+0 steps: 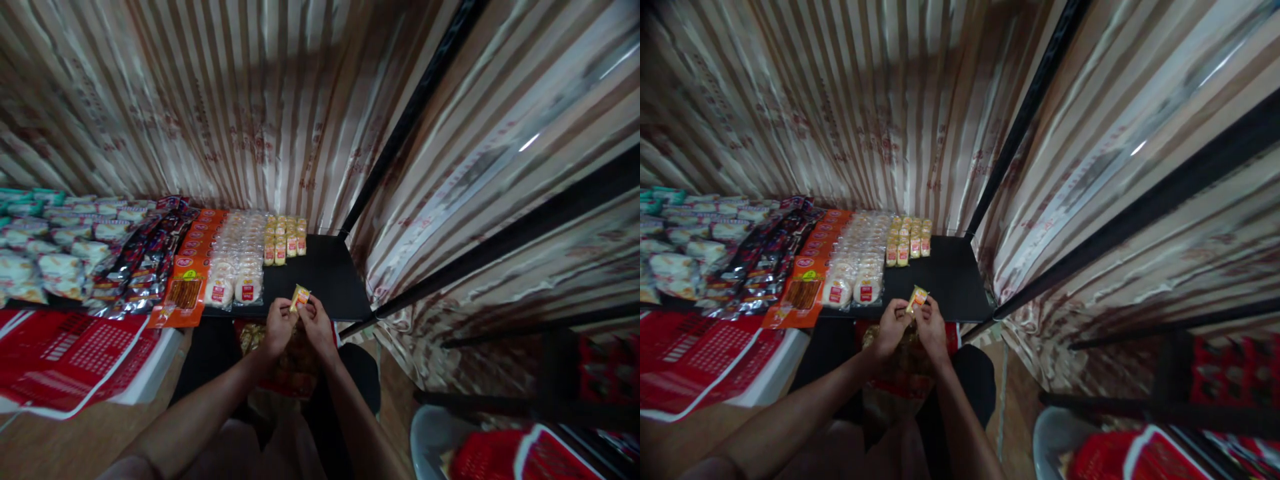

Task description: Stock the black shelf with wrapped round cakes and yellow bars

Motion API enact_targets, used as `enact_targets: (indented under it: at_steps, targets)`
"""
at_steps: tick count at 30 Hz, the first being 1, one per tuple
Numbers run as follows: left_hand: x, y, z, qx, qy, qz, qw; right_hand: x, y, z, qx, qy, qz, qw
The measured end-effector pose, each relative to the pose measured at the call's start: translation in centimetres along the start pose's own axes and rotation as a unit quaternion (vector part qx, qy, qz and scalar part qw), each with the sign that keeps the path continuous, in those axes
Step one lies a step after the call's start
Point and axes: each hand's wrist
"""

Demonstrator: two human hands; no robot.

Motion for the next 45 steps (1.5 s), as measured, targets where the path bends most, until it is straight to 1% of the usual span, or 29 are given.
enact_targets:
  at_steps: [3, 8, 10, 13, 18, 22, 25, 28, 32, 36, 39, 43, 45]
  targets:
    - [0.6, -0.4, -0.9, 0.031, 0.007, -0.033, 0.999, 0.5, 0.0, -1.3, -0.006, -0.002, 0.025, 1.0]
    - [1.2, -0.1, -2.6, 0.063, -0.012, -0.085, 0.994, 0.8, -0.3, -3.6, 0.002, 0.019, 0.034, 0.999]
    - [1.4, 0.1, -3.5, 0.057, -0.003, -0.1, 0.993, 1.0, -0.8, -4.6, -0.003, 0.038, 0.067, 0.997]
    - [2.1, 0.4, -5.1, 0.041, 0.008, -0.086, 0.995, 1.6, -1.5, -6.1, -0.02, 0.076, 0.111, 0.991]
    - [3.3, 1.0, -7.7, 0.035, 0.006, -0.066, 0.997, 2.8, -1.9, -8.8, -0.054, 0.112, 0.137, 0.983]
    - [3.9, 2.2, -9.2, 0.002, 0.028, -0.122, 0.992, 3.7, -1.3, -11.3, -0.081, 0.136, 0.144, 0.977]
    - [3.9, 3.0, -9.8, 0.017, 0.049, -0.161, 0.986, 4.5, -0.8, -12.9, -0.12, 0.165, 0.145, 0.968]
    - [3.7, 3.4, -10.3, 0.03, 0.058, -0.182, 0.981, 5.3, -0.5, -14.1, -0.158, 0.174, 0.15, 0.96]
    - [3.6, 3.4, -10.5, 0.027, 0.065, -0.204, 0.976, 6.0, -0.5, -14.8, -0.188, 0.158, 0.154, 0.957]
    - [3.5, 3.4, -10.5, 0.04, 0.067, -0.224, 0.971, 6.1, -0.3, -14.8, -0.205, 0.155, 0.144, 0.956]
    - [3.5, 3.5, -10.5, 0.04, 0.068, -0.235, 0.969, 6.0, -0.2, -14.4, -0.2, 0.165, 0.152, 0.954]
    - [3.6, 3.4, -10.6, 0.044, 0.074, -0.238, 0.968, 6.1, -0.4, -14.1, -0.177, 0.171, 0.214, 0.945]
    - [3.6, 3.3, -10.7, 0.053, 0.073, -0.237, 0.967, 6.2, -0.4, -14.2, -0.177, 0.169, 0.225, 0.943]
Point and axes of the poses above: each hand's wrist, its own z-axis away from the middle knuckle, its own x-axis out of the palm, y = z × x, and after that the axes turned 5 degrees about y, right-handed
